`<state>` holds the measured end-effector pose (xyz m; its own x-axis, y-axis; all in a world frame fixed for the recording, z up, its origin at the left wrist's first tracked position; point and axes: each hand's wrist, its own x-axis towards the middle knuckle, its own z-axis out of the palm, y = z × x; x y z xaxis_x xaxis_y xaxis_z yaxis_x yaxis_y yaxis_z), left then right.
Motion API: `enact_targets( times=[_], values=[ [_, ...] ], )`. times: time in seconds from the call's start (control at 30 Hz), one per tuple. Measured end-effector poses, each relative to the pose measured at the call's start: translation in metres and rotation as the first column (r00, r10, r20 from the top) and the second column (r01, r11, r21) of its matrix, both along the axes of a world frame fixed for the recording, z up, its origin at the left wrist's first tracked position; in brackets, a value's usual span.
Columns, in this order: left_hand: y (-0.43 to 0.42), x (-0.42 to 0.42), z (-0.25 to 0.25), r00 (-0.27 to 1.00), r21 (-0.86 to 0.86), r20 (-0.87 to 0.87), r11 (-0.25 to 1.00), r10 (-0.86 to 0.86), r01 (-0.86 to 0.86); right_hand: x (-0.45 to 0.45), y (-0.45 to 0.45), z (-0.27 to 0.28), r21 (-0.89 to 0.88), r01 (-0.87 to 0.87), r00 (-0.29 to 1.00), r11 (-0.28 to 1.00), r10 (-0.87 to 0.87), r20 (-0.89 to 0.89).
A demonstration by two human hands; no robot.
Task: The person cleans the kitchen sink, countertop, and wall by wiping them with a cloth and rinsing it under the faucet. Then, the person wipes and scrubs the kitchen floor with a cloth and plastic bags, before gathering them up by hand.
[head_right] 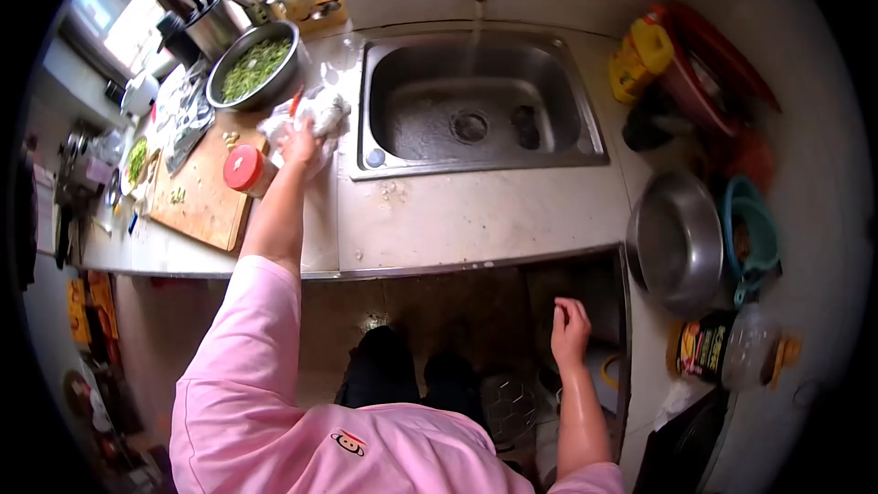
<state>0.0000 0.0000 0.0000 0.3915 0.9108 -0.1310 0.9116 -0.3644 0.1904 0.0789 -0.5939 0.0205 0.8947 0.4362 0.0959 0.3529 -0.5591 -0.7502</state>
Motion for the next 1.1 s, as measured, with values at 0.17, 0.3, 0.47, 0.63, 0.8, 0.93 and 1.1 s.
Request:
enact_targets(
  times=[0.17,0.3,0.47,0.63,0.8,0.93,1.1],
  values=[
    [-0.07,0.015,0.011,0.814,0.142,0.555,0.984,-0.17,0.108,0.031,0.134,0.065,0.182,-0.207,0.956,0.961,0.238,-0.169],
    [-0.092,0.0,0.077,0.535,0.257,0.743,0.909,-0.403,0.328,0.02,0.332,0.066,0.663,-0.143,0.811,0.735,0.471,-0.347],
    [-0.129,-0.04,0.113,0.361,-0.068,0.887,0.691,-0.289,0.72,0.035,0.414,0.049,0.662,0.311,0.498,0.682,0.477,-0.725],
    [-0.052,-0.143,0.122,0.235,0.221,0.945,0.974,-0.228,0.059,0.087,0.439,0.076,0.726,0.254,0.664,0.639,0.43,-0.611],
    [-0.041,-0.231,0.09,0.469,0.169,0.883,0.953,-0.032,-0.252,0.146,0.557,0.062,0.449,-0.261,0.93,0.854,0.348,-0.121],
    [-0.066,-0.243,0.088,0.631,0.359,0.742,0.929,-0.225,-0.09,0.119,0.629,0.017,-0.387,-0.458,0.875,0.801,0.484,-0.033],
    [-0.071,-0.235,0.088,0.661,0.4,0.649,0.908,-0.376,0.124,0.065,0.576,0.009,-0.552,-0.635,0.545,0.541,0.82,0.176]
  ],
)
